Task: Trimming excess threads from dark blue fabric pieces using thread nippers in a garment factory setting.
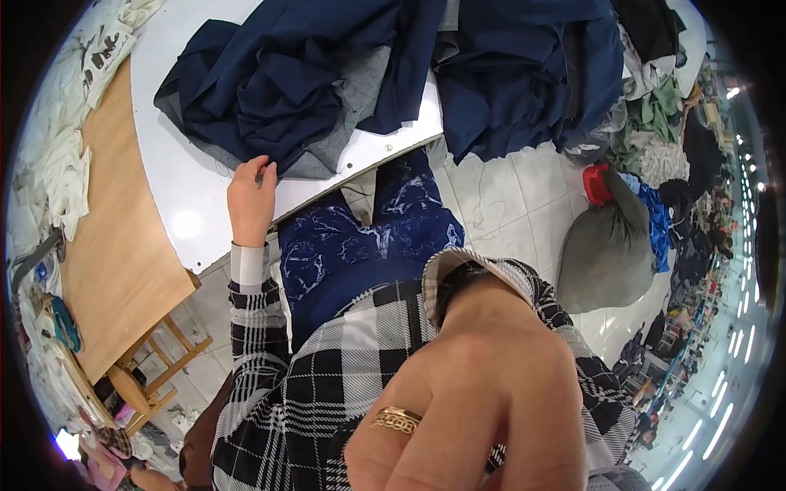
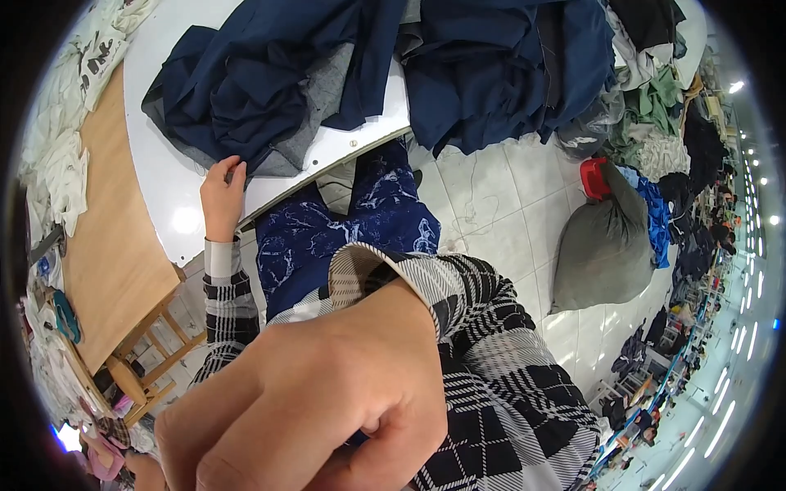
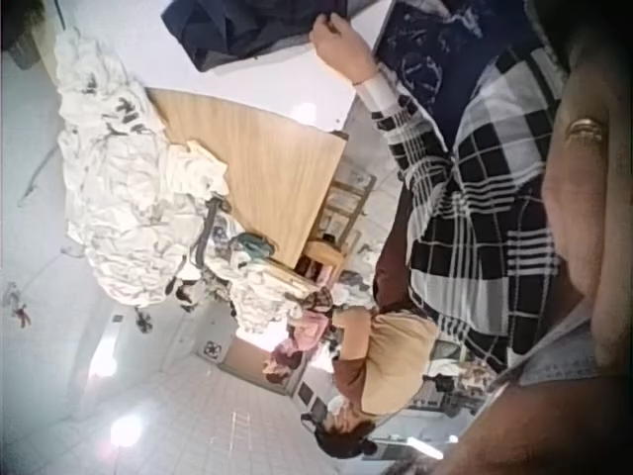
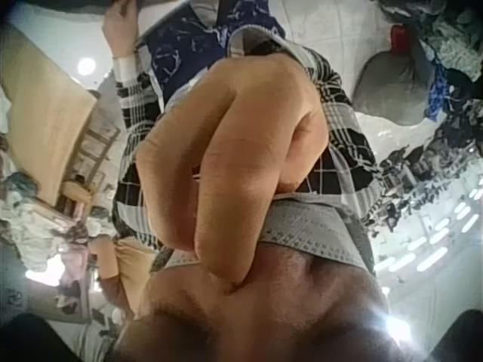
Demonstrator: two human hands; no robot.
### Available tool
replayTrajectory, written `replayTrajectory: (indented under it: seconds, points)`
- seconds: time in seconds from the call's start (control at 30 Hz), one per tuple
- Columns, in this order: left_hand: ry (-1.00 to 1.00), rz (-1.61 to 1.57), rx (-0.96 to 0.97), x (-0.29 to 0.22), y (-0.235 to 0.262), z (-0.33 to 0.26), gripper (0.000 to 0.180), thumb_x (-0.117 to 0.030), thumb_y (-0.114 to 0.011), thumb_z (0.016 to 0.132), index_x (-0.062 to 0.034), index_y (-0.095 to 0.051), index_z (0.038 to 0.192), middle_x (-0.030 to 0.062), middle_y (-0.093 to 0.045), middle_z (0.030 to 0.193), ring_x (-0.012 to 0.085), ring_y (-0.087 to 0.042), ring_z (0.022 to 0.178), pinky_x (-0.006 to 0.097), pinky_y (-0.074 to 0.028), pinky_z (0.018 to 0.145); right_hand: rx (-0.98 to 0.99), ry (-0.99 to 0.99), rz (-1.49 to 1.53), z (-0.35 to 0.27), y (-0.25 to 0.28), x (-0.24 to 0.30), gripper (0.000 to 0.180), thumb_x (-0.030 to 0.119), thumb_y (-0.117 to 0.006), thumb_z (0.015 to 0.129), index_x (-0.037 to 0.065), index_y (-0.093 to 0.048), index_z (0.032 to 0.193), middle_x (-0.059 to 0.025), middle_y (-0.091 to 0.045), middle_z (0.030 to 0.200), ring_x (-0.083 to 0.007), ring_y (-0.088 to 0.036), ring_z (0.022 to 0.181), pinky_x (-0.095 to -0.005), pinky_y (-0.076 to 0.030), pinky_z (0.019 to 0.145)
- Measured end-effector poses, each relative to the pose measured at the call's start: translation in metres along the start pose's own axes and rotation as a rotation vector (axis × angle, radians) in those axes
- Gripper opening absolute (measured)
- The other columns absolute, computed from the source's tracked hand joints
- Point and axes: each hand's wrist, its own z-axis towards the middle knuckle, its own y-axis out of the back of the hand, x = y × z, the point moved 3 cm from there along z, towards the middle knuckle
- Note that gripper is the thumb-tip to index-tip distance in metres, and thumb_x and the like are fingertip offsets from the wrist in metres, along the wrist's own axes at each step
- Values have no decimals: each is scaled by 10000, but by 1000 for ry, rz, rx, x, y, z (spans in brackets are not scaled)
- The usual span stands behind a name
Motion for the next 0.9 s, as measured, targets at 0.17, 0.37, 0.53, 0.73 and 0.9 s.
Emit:
replayTrajectory:
  seconds: [0.17, 0.37, 0.53, 0.73, 0.9]
  points:
    - [-23, 154, -25, 8, -5, -3, 227, -187, -566, 847, -16, -624, 983, 140, -594, 894, 300, -599, 779, 350, -472, 677, 53, -31, -40, -1, 3, 4, 226, -32, -426, 855, -131, -603, 955, -241, -541, 918, -219, -571, 665, -267, -482, 527]
    - [-19, 187, -52, 0, -14, 1, 220, -190, -550, 859, -33, -615, 998, 123, -577, 905, 280, -598, 770, 341, -475, 668, -16, 33, -33, -2, 10, 2, 248, 49, -442, 901, -116, -604, 992, -244, -546, 947, -278, -574, 724, -306, -493, 578]
    - [4, 67, -34, 15, -4, -3, 205, -164, -587, 833, -20, -622, 976, 139, -578, 871, 277, -596, 755, 335, -471, 653, -158, -109, -508, -41, 47, 14, 172, -31, -490, 838, 41, -601, 949, -239, -565, 917, -299, -584, 731, -379, -487, 638]
    - [15, -119, -2, -10, 8, 7, 148, -111, -625, 801, -3, -636, 902, 134, -602, 809, 268, -600, 700, 314, -468, 626, -1164, -349, -1239, -128, 143, 46, 170, -10, -573, 835, -16, -614, 1000, -7, -578, 923, -50, -530, 835, -182, -415, 741]
    - [-173, -94, 72, -27, -4, 21, 213, -134, -668, 745, -23, -625, 921, 121, -594, 868, 309, -595, 758, 358, -477, 662, -1198, -511, -1192, -158, 175, 10, 145, 7, -593, 827, -15, -634, 964, 15, -565, 904, -45, -513, 777, -178, -405, 706]
